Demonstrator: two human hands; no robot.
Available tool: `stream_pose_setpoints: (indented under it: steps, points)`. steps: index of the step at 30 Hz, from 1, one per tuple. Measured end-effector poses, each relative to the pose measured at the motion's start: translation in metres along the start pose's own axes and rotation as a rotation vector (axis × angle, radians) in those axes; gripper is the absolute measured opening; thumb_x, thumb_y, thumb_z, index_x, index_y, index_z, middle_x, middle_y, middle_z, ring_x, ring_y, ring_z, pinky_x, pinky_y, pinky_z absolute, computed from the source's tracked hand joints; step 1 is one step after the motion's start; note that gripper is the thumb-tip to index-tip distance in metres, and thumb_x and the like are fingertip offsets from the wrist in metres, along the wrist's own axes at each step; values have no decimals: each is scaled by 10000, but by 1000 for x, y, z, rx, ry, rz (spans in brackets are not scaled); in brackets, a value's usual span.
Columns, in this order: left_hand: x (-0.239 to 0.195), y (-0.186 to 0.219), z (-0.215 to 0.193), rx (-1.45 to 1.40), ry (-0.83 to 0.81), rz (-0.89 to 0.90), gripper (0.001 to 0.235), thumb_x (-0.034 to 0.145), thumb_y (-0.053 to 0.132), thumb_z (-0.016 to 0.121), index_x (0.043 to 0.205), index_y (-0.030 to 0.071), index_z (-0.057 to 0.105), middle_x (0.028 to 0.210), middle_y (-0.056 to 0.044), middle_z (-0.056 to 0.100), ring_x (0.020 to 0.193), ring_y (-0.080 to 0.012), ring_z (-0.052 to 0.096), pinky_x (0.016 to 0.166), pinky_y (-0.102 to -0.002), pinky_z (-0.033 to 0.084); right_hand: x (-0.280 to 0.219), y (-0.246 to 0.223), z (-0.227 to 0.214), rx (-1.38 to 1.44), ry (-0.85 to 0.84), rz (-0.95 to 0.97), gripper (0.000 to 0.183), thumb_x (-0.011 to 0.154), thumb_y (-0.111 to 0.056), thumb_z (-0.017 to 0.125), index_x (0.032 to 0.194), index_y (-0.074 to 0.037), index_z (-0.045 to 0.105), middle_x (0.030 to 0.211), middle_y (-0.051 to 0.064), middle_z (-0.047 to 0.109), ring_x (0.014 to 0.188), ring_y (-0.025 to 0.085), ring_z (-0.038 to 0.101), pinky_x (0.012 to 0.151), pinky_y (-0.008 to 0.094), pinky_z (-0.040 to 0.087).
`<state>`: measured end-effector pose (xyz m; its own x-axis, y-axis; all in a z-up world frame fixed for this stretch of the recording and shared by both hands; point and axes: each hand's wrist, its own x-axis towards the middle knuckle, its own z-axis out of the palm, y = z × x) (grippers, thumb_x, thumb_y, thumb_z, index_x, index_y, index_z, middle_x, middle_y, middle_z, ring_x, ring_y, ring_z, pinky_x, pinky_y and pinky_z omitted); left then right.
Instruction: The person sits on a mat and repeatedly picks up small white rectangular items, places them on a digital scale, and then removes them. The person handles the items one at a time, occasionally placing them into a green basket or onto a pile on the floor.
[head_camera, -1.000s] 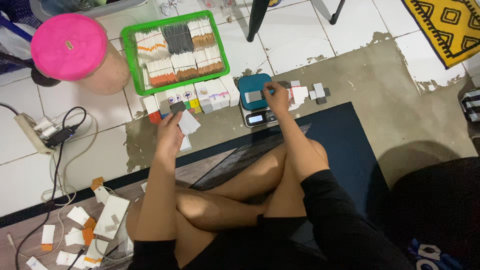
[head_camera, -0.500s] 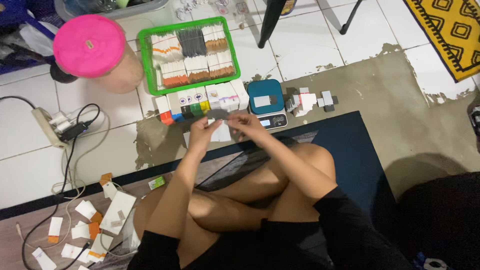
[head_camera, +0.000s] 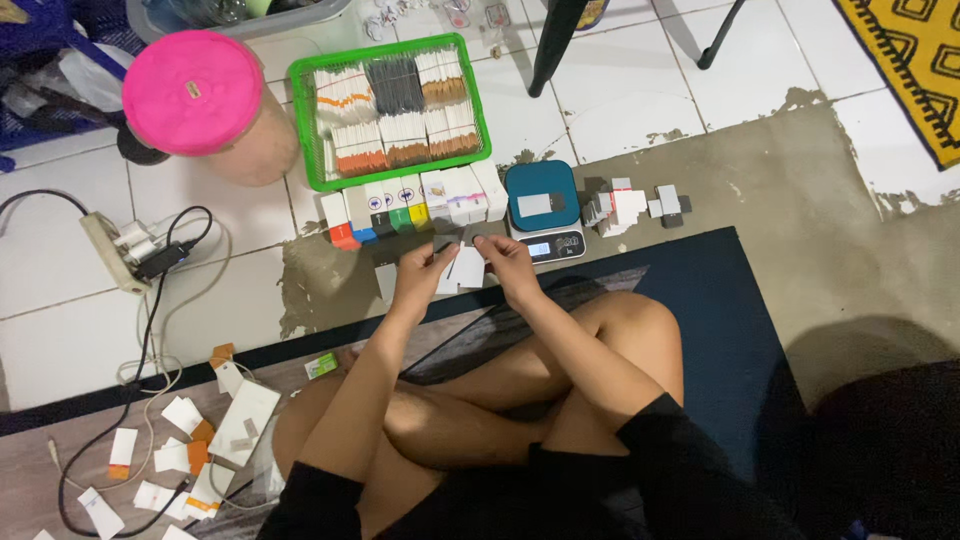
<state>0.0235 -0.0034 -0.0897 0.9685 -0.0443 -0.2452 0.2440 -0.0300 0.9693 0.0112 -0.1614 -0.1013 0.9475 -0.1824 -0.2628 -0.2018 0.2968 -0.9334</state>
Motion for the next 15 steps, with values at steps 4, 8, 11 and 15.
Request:
stream_pose_setpoints:
  steps: [4,8,11,15]
  points:
    - [-11,10,3,102,-60,-48,254,843,251,789,1053,112,759,805,-58,729,708,-88,615,620,-229,484,-7,-14,9,107,22,135,154,933,-209,683,845,-82,684,694,-15,626,649,80,607,588,186,523]
    - [-28,35,14,160,-109,-78,264,818,185,794,1060,90,752,839,-104,748,757,-119,678,646,-248,536,20,32,-10,343,-2,309,145,973,-253,636,994,-110,618,896,12,637,877,155,629,764,276,526]
    - [-25,30,19,238,-9,-205,782,801,443,811,1287,-111,552,1176,-326,623,1123,-379,627,900,-458,524,15,20,-13,430,45,437,325,960,-340,556,1122,-60,589,1117,90,593,1089,256,569,904,342,479]
    - [-30,63,13,108,41,-170,545,838,345,775,1192,-50,648,1020,-210,687,931,-236,657,746,-348,551,66,55,-58,-79,309,242,416,815,-347,679,1050,-4,663,918,144,588,897,245,549,764,395,473]
